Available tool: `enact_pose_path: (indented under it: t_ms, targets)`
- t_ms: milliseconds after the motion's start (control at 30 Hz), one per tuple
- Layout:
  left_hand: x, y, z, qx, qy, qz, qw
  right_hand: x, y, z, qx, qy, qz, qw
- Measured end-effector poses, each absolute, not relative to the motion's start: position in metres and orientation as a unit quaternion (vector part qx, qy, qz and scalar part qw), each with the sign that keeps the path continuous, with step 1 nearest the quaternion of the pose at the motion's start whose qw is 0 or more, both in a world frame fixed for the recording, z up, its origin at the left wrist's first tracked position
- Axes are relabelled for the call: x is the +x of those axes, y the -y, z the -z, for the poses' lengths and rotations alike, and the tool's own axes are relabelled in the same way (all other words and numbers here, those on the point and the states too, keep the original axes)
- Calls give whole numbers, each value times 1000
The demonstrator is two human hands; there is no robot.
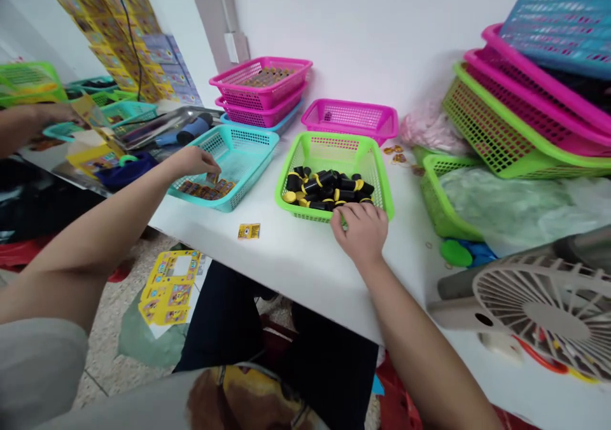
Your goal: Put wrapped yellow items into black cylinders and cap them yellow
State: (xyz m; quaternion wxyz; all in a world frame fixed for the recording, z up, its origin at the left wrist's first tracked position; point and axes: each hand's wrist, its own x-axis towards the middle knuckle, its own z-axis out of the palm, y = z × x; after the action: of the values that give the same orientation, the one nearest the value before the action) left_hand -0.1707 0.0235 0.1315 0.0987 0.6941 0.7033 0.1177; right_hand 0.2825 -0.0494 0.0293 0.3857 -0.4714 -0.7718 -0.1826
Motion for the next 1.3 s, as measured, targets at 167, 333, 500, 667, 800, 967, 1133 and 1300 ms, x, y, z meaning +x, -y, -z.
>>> enact_pose_path:
  t_ms: [167, 333, 500, 667, 800, 967, 1133, 1300]
  targets:
    - [-182, -23, -108, 741, -662, -92, 71, 279, 54, -31, -489, 766, 160, 386]
    - [-163, -14, -111, 771, -612, -176, -15, 285, 48, -42, -525, 684, 69, 502]
    - [-104, 34, -103, 798, -543, -248, -86, 298, 33, -79, -692, 651, -32, 311]
    - [-53, 108, -55, 873, -445, -180, -84, 289, 20, -106, -707, 702, -55, 63]
    - [-49, 135, -25, 826, -539, -144, -75, 276, 11, -109, -733, 677, -61, 26]
    - [-52, 143, -25, 845, -527, -89, -26, 276, 8, -106, -734, 676, -65, 2]
    - [-45, 153, -32, 851, -523, -30, -33, 286, 16, -103, -719, 685, -71, 92]
    - [-52, 152, -35, 841, -535, -71, 42, 292, 21, -91, -695, 673, -75, 241]
